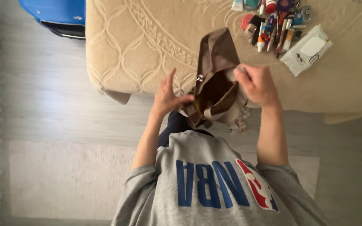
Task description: Organizing various personal care items and cleaning a brown tote bag.
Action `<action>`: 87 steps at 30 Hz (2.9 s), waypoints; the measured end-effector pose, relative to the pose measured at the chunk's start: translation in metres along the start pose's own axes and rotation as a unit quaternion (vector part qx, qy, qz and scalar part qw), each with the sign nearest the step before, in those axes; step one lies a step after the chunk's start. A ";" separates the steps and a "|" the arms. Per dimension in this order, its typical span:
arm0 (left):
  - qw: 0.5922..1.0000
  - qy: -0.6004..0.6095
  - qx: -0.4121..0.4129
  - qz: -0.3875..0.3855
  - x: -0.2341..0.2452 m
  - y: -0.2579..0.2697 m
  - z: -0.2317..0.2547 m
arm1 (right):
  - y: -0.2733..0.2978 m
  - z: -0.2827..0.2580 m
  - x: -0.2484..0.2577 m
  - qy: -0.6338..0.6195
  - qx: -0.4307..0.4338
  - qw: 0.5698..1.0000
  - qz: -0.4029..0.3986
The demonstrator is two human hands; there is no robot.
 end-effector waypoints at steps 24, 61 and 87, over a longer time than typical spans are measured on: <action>0.980 -0.161 0.071 0.095 0.017 -0.281 -0.058 | -0.204 0.155 0.036 0.000 -0.105 0.977 0.188; 0.960 -0.223 0.141 0.096 -0.010 -0.246 -0.034 | -0.208 0.061 0.032 0.180 0.038 0.935 0.302; 0.968 -0.137 0.194 0.075 -0.011 -0.250 -0.027 | -0.286 0.516 -0.276 0.276 -0.145 0.949 -0.049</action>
Point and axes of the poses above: each hand's wrist, its own y-axis away from the middle knuckle, its own x-axis out of the back of the hand, z = x × y, the point moved 4 cm from there along -y, towards the middle knuckle, and after that the axes turned 2 degrees about -y, right-handed, at the moved point
